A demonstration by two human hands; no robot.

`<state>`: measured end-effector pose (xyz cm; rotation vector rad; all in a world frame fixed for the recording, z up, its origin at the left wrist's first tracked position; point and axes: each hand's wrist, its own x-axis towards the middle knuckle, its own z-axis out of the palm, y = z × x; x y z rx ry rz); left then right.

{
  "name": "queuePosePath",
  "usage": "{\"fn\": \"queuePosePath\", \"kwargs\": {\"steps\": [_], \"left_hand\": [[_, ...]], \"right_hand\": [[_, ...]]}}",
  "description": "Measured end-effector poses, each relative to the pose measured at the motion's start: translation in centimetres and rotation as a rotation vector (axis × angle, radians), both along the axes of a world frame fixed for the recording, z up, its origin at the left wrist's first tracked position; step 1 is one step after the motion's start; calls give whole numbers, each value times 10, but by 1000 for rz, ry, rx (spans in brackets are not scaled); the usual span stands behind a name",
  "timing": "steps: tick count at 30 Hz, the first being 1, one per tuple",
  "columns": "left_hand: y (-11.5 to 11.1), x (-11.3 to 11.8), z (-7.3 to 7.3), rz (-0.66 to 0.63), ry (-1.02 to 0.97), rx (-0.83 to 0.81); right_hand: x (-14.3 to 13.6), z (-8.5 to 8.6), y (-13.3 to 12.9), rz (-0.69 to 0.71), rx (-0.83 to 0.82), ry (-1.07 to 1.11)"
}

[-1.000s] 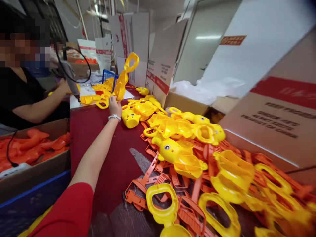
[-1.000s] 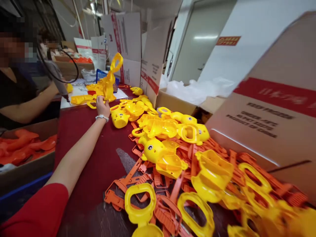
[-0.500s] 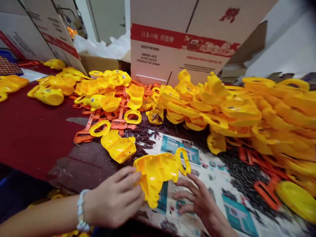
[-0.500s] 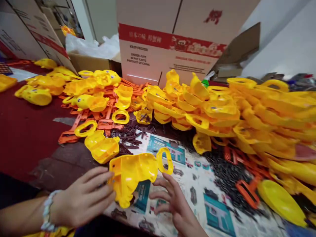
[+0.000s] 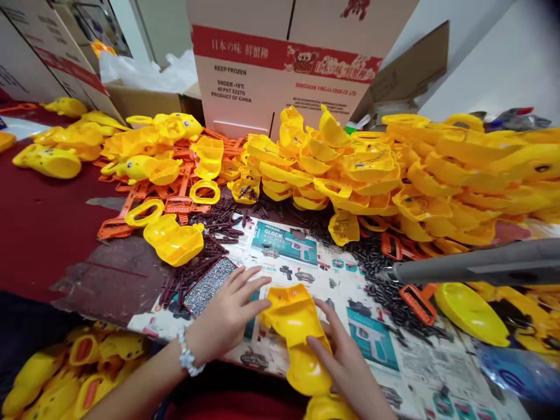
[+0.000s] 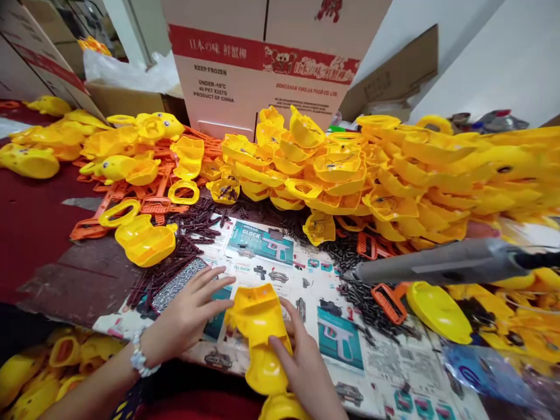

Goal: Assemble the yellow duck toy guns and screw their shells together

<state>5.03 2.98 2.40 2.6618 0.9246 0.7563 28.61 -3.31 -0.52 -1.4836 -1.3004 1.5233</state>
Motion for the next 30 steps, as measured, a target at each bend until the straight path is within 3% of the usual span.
{"fn": "queuePosePath", "kwargs": {"steps": [2,4,8,10,12,15,18,21,24,27,30], "left_hand": [[-10,16,-3,32,-22,-142],[-23,35,-9,-1,40,-306],[-38,59,-26,96,121,-393],[-37,60,-30,89,123,-370],[-35,59,-31,78,129,-326],[-36,57,-34,78,135,-260],[-39,57,-42,84,119,-228],[-41,55,-46,83,99,-224],[-41,53,-43,84,93,-236],[-39,54,-37,85,109,-236],[-36,56,-35,85,123,-218]], "right_hand": [[-8,-4,6,-103,81,-45],[-9,3,21,-98,236,-211],[-16,48,70,-63,476,-423],[-39,70,104,207,653,-642],[-76,80,142,451,655,-875],[-136,67,195,620,615,-978],[-170,41,225,653,550,-1084],[-168,35,230,619,536,-1099],[-136,55,218,557,545,-1026],[-94,79,189,497,573,-878],[-63,82,150,444,656,-681]]}}
